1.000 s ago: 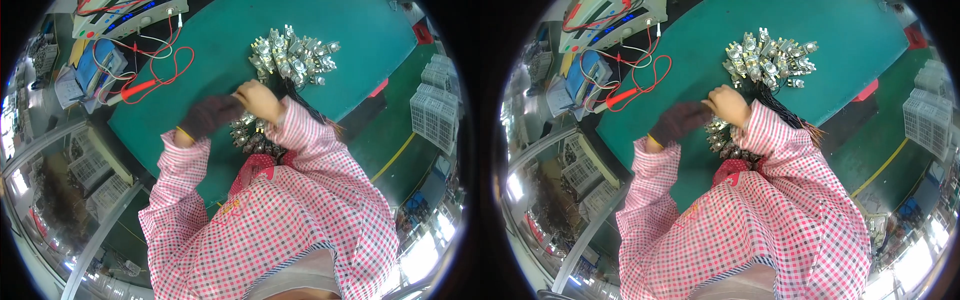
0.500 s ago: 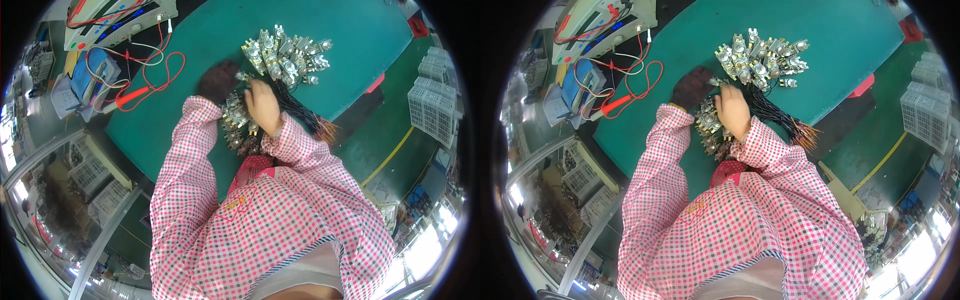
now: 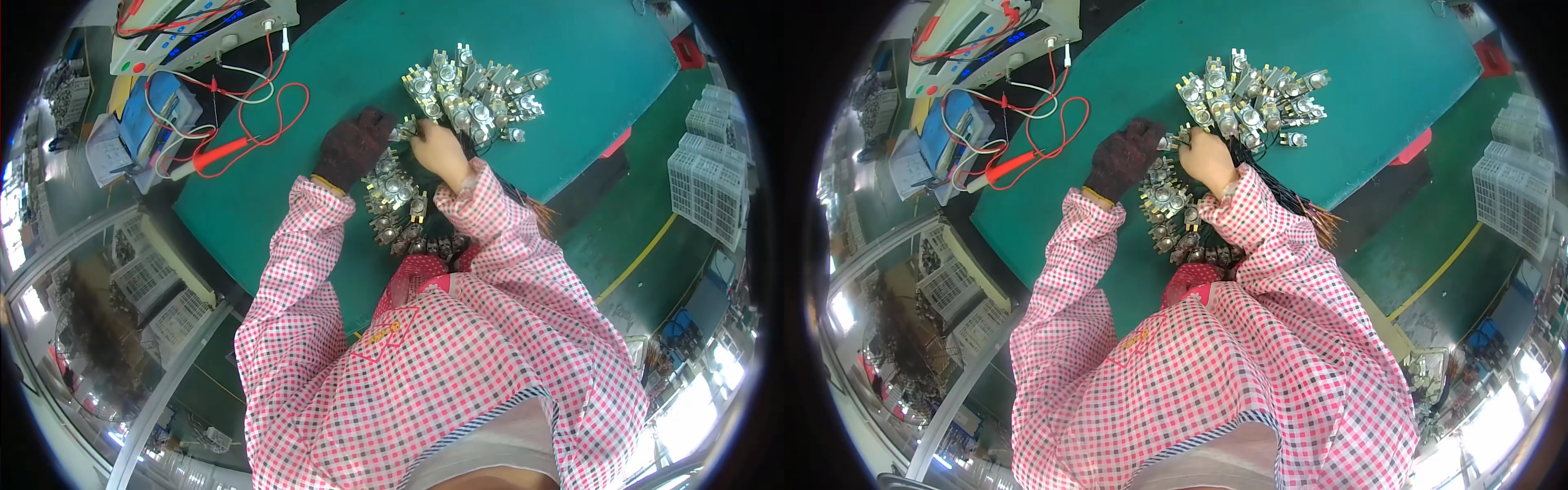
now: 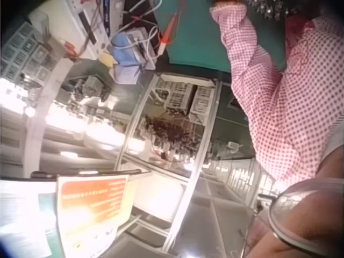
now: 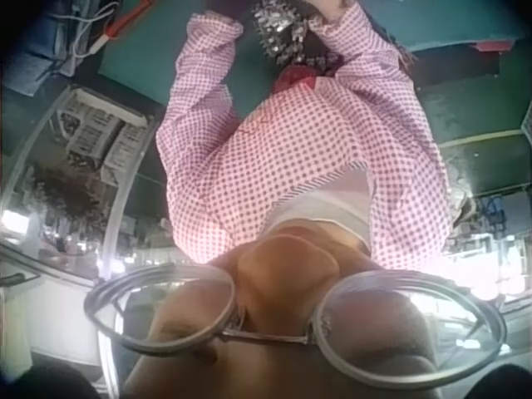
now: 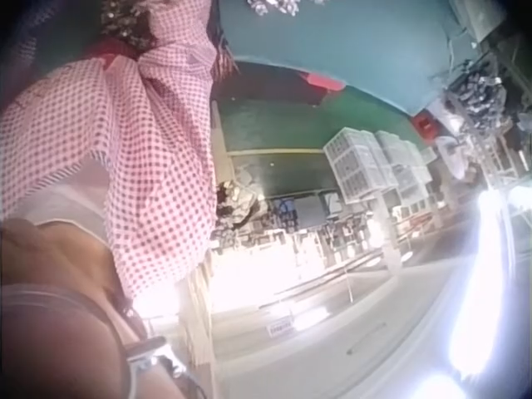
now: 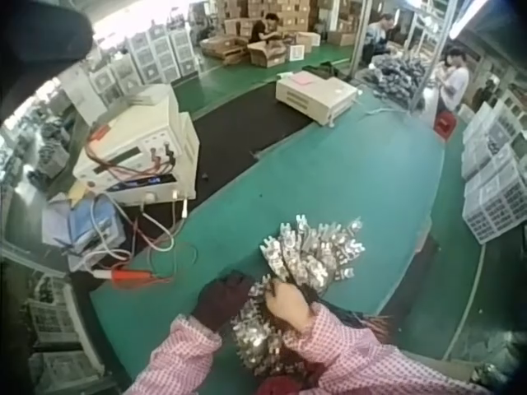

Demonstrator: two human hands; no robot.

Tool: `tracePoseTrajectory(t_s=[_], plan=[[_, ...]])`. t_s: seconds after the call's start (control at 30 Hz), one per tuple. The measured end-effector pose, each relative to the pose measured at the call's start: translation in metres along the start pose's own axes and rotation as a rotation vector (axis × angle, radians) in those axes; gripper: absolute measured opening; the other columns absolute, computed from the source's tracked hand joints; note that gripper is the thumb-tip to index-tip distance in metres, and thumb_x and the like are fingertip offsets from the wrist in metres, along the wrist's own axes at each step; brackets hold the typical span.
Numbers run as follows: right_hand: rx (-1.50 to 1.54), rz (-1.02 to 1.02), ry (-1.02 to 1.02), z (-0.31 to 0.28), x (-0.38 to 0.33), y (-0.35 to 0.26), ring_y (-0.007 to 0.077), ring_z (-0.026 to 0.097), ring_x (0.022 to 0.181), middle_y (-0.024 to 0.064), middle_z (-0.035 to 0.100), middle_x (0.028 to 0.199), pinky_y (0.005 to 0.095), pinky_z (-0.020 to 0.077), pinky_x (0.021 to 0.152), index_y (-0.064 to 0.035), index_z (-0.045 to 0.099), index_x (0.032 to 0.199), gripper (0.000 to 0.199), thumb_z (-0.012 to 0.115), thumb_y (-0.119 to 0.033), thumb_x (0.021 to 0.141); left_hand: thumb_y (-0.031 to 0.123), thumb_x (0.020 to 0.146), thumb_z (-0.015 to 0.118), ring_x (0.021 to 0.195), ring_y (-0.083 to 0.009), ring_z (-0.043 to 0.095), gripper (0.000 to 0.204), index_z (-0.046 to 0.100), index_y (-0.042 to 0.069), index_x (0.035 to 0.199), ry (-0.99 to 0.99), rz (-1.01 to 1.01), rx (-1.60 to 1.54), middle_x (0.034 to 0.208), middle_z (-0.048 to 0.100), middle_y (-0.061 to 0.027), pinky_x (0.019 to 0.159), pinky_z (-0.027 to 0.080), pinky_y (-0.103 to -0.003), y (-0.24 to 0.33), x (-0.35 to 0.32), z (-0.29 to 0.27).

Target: Assemble and test electronic cable bundles at a factory workstation.

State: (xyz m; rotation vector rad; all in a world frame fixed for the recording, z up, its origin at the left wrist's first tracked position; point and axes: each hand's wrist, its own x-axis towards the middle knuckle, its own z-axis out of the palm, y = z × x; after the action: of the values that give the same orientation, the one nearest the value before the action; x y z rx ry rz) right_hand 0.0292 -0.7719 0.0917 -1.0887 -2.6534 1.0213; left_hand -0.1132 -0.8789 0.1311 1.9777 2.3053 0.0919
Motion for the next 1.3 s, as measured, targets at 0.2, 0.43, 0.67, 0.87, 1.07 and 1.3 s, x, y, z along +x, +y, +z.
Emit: tracePoseTrajectory(t_s=[0.2,0.43,0.67,0.87,1.07,1.3], plan=[[-0.343,0.024,-0.448,-0.008,0.029,-0.026,0.0348,0.065,0.088,0.0236,0.066,0.089,0.0403,0.0528,0.077,0.0034,0.066,0.091,0.021,0.054,-0.01,0.079,0.024,0.08,0.061,0.075,-0.0326,0.062,0.038,0.05,0.018,0.116,-0.019,-0.105,-0.244,0.115,0.054,-0.0111,0.067,0.051,-0.045,-0.008,-0.005,0.036],[-0.42,0.13,-0.599,-0.01,0.068,-0.051,0.0285,0.063,0.101,0.0189,0.064,0.106,0.0368,0.0527,0.084,-0.0002,0.067,0.102,0.029,0.063,-0.014,0.077,0.028,0.085,0.054,0.082,-0.0323,0.064,0.036,0.049,0.016,0.118,-0.13,-0.212,-0.069,0.117,0.054,-0.0133,0.07,0.051,-0.046,0.0,-0.006,0.047],[-0.558,0.152,-0.751,-0.002,0.065,-0.057,0.0326,0.061,0.102,0.0176,0.064,0.106,0.0384,0.0505,0.086,-0.0004,0.067,0.102,0.046,0.068,-0.04,0.078,0.015,0.081,0.052,0.067,-0.0334,0.063,0.022,0.05,0.01,0.102,-0.063,-0.513,-0.294,0.092,0.056,-0.0164,0.057,0.052,-0.046,0.044,-0.047,0.045],[-0.393,0.036,-0.511,0.016,0.042,-0.042,0.0359,0.064,0.088,0.0194,0.066,0.095,0.0414,0.0517,0.079,-0.0008,0.069,0.09,0.034,0.064,-0.033,0.08,0.024,0.082,0.053,0.06,-0.0303,0.064,0.022,0.053,0.004,0.092,-0.077,-0.488,0.025,0.069,0.061,-0.0094,0.052,0.051,-0.044,0.052,-0.06,0.076],[-0.453,-0.22,-0.443,0.02,0.034,-0.023,0.0352,0.065,0.082,0.0217,0.065,0.083,0.0415,0.0519,0.071,0.0048,0.056,0.093,0.036,0.061,-0.03,0.084,0.017,0.079,0.055,0.06,-0.0291,0.064,0.017,0.057,0.001,0.085,-0.172,-0.449,0.041,0.068,0.062,-0.0146,0.051,0.051,-0.042,0.055,-0.043,0.051],[-0.429,-0.174,-0.498,0.031,0.037,-0.014,0.0344,0.066,0.076,0.0219,0.065,0.079,0.0402,0.0518,0.065,0.0061,0.048,0.095,0.042,0.063,-0.032,0.084,0.012,0.073,0.06,0.072,-0.0262,0.066,0.014,0.065,0.002,0.082,-0.334,-0.373,0.056,0.075,0.062,-0.0143,0.054,0.051,-0.041,0.046,-0.046,0.084]])
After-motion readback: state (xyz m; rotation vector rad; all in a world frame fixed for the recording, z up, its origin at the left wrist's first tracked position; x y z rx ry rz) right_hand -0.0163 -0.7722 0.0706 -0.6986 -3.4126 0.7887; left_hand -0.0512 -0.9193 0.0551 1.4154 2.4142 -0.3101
